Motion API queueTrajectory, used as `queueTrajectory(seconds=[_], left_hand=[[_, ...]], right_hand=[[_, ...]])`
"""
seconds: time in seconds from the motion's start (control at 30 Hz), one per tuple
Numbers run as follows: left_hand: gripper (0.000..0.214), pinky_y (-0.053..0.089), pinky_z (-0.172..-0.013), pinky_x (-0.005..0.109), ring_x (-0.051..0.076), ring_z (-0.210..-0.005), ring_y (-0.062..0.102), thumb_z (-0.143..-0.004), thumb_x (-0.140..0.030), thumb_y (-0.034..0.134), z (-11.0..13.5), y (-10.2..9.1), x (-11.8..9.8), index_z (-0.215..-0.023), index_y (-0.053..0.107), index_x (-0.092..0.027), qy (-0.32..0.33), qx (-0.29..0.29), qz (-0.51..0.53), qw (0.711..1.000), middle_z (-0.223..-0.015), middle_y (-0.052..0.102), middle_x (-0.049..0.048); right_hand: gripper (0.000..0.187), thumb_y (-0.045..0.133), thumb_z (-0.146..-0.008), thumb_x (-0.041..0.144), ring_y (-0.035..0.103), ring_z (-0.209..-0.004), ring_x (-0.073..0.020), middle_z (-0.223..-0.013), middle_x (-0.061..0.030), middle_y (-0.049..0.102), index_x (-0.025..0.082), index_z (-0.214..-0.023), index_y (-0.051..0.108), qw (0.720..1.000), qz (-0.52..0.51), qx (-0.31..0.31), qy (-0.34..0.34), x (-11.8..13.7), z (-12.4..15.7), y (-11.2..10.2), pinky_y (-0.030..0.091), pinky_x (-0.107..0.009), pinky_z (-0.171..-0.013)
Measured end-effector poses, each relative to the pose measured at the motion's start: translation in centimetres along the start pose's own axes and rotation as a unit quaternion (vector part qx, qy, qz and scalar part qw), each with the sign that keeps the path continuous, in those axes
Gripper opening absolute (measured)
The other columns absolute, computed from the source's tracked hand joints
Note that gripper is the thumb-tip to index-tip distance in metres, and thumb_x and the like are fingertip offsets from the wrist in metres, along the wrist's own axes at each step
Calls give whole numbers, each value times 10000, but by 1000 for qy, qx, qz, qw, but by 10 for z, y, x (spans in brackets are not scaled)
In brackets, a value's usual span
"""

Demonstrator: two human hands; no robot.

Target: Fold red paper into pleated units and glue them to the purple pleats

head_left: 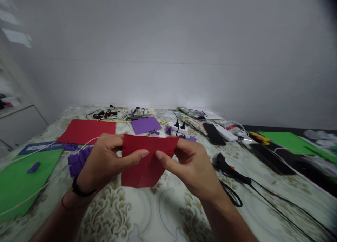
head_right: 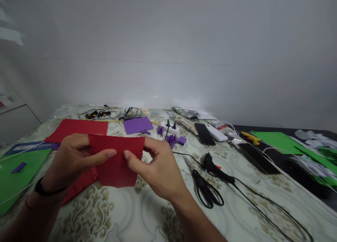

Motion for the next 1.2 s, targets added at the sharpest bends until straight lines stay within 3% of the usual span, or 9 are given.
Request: queueTrajectory(seconds=[0.2,0.47,0.67,0.77,0.83,0.9,1.0,1.1,1.2], left_hand=[[180,526,-527,199,153,-612,697,-870,-344,805,2,10,-4,-764,838,-202,21,40,-37,998,-733,803,13],[393,337,-385,195,95,-451,472,-830,-373,837,9,-7,-9,-542,640,-192,47,-42,-109,992,-506,570,-38],[393,356,-388,208,106,-452,493,-838,-406,836,6,-11,-9,-557,666,-190,48,-45,-138,988,-509,581,-32],[255,471,-454,228,139,-515,612,-873,-402,828,12,-20,-21,-703,782,-218,86,-96,-170,977,-602,697,-29],[101,613,-669,288,191,-726,753,-939,-350,778,26,-18,-32,-909,831,-270,168,-120,-176,963,-837,822,-17],[170,605,-1017,448,261,-1041,788,-1032,-303,644,48,4,-37,-1054,813,-318,284,-35,-152,946,-1047,854,-8],[352,495,-1197,482,239,-1113,786,-1021,-152,593,90,47,-19,-1281,733,-344,379,105,-222,892,-1124,850,-40],[484,468,-1230,386,191,-1155,768,-957,14,576,113,64,9,-1315,704,-286,371,127,-260,882,-1194,834,-32],[565,393,-1284,485,252,-1384,631,-924,25,588,113,55,37,-1369,684,-309,315,118,-275,901,-1407,734,35]], right_hand=[[86,765,-802,159,539,-690,-126,-734,27,633,200,-756,704,1000,-13,3,-9,1,0,2,445,-230,-620],[142,755,-793,199,558,-710,-143,-733,11,649,202,-710,640,1000,-2,-5,4,-4,-5,-10,465,-267,-676],[122,737,-786,183,583,-674,-149,-695,15,671,217,-698,658,997,70,-11,-32,5,-5,-16,458,-279,-653],[57,748,-820,209,643,-736,-169,-778,-14,735,218,-767,729,996,64,-50,-49,10,-6,-34,500,-291,-697],[135,747,-888,323,656,-718,-168,-813,-36,759,211,-814,753,998,10,-64,-22,2,-6,-47,521,-292,-688],[371,663,-963,535,658,-663,-171,-814,-71,774,192,-864,761,995,-74,-3,72,-20,-2,-44,538,-302,-654],[551,626,-943,695,702,-754,-193,-996,-130,804,179,-1091,752,952,-171,96,235,-62,21,-22,563,-312,-672],[466,887,-808,492,677,-819,-138,-1110,-61,755,220,-1143,709,957,-170,25,236,-88,35,-18,542,-255,-734],[466,956,-729,379,629,-782,-106,-1072,-10,693,228,-1076,684,966,-153,-38,206,-101,43,-19,525,-230,-712]])
Point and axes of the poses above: each hand's wrist, its own z-axis away from the middle knuckle, its own y-axis out of the palm, x = y × z, the point moved 7 cm from there along -z, towards the middle knuckle
